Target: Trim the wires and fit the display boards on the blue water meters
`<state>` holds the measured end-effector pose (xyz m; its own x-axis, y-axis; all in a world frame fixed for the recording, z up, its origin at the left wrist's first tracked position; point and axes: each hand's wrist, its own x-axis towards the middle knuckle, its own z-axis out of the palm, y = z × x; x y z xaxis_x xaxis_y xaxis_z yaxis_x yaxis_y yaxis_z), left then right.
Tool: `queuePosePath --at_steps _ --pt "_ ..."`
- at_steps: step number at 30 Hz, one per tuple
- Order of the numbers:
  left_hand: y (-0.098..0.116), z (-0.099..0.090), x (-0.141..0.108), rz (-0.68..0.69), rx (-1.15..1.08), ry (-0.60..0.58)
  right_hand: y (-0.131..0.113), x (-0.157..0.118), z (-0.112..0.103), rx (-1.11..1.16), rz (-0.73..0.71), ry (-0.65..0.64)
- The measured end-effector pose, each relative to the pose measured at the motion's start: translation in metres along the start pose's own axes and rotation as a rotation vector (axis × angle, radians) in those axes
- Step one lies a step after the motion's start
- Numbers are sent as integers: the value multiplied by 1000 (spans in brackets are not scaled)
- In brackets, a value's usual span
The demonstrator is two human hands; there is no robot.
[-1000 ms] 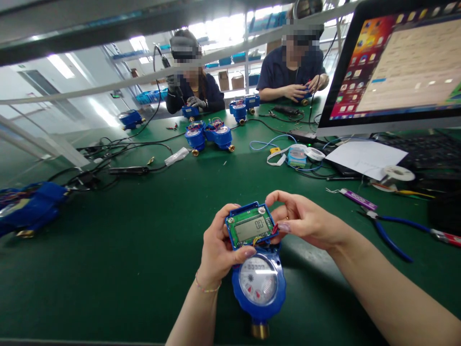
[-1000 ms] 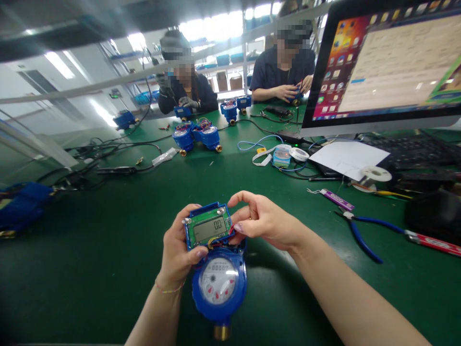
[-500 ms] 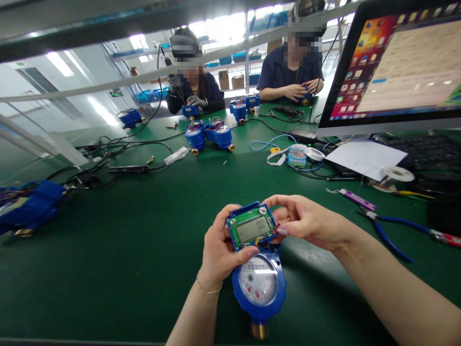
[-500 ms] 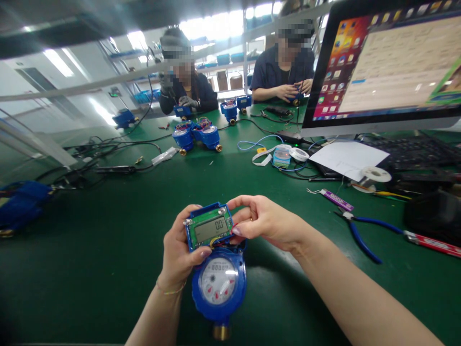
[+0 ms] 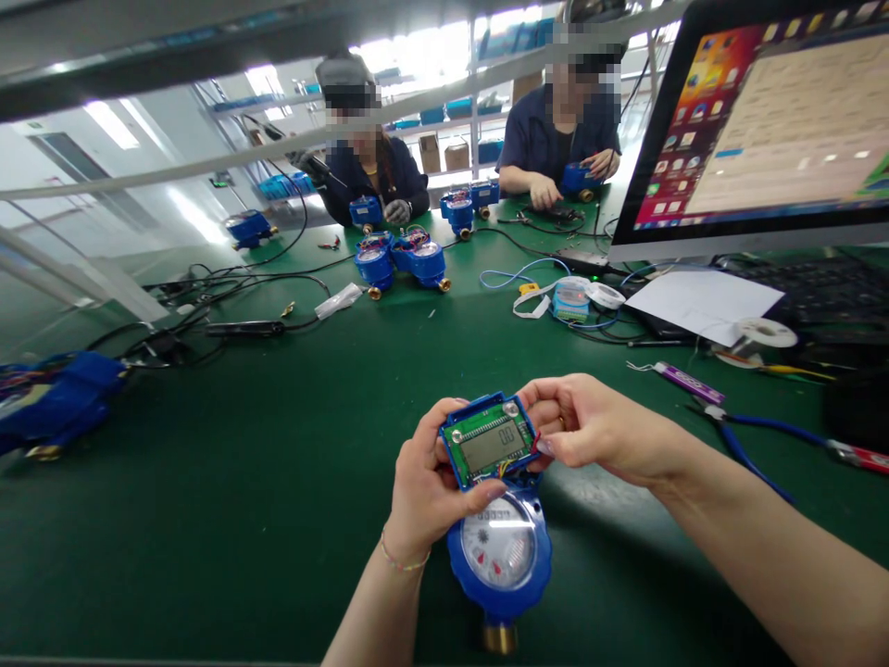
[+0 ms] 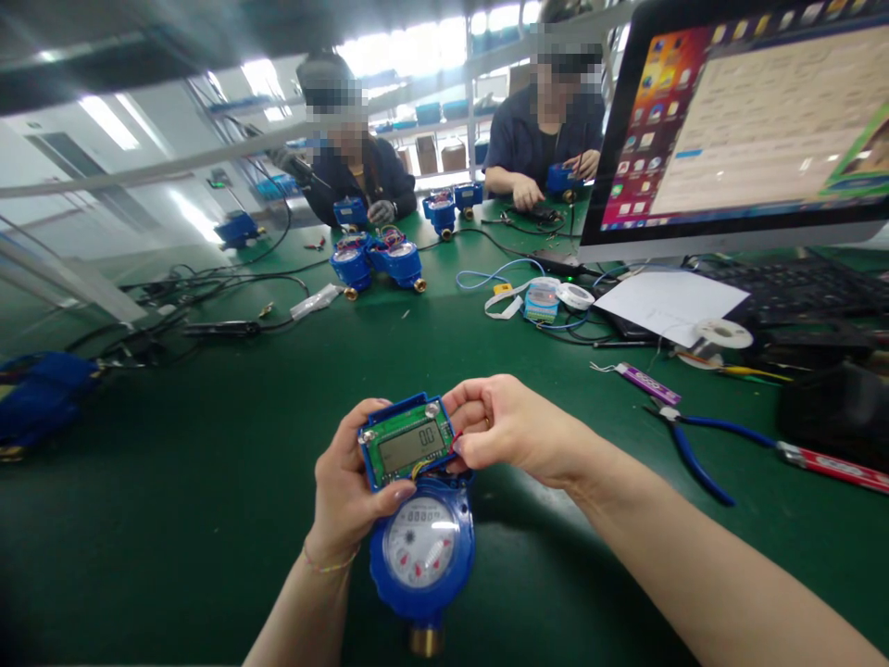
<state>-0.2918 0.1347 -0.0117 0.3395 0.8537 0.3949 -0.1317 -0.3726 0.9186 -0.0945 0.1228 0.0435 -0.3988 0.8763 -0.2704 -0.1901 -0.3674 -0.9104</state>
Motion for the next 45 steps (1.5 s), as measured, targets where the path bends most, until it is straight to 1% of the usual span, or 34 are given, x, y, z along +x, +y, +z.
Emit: queuePosePath --at_steps 4,5,6,7,9,10,11,13,15,18,21,23,25,28,31,32,34,36,37,40,41,43,45 --pt "0 2 1 45 21 19 -1 0 -2 -39 -14 -30" --pt "-1 2 1 61 23 39 -1 -1 -3 -75 -42 -13" --pt "-2 3 1 78 28 64 0 -2 -5 -130 -86 38" --pt "-2 3 1 96 34 93 0 -3 -6 -208 -144 114" --pt "-4 3 0 124 57 143 2 -8 -8 -423 -246 266" --pt "-4 4 0 136 73 158 3 -11 -8 -547 -277 306" --pt "-4 4 0 147 89 164 4 -14 -7 -665 -297 307" --pt "-3 4 -1 158 110 157 5 -18 -3 -867 -316 224" --pt "-2 4 -1 155 107 144 3 -20 1 -1011 -329 147" --pt "-1 4 -2 132 55 122 -3 -17 5 -1179 -303 68" --pt "-4 2 -4 106 -5 95 -10 -10 4 -1285 -268 -90" --pt "-7 0 -5 89 -19 98 -11 -5 4 -1311 -253 -181" --pt "-11 -1 -7 68 -37 109 -10 -2 5 -1285 -268 -214" --pt "-14 -3 -7 60 -65 126 -8 0 6 -1184 -273 -217" --pt "-14 -1 -7 114 -96 153 -11 -2 0 -1095 -199 -216" --pt "-13 0 -6 130 -118 161 -13 -2 -3 -1074 -197 -200" --pt "-12 3 -4 137 -177 166 -17 -1 -10 -1049 -261 -119" --pt "-10 6 -3 113 -236 157 -19 2 -15 -1030 -377 -49" --pt "-10 6 -2 101 -262 148 -18 4 -16 -1009 -428 -54" --pt "-8 5 1 67 -314 128 -15 14 -15 -926 -530 -130" --pt "-7 3 2 44 -325 115 -14 17 -14 -908 -558 -125" --pt "-3 -3 6 -36 -329 51 -12 19 -13 -933 -612 -52" --pt "2 -10 10 -142 -305 -51 -12 18 -14 -1015 -662 17"
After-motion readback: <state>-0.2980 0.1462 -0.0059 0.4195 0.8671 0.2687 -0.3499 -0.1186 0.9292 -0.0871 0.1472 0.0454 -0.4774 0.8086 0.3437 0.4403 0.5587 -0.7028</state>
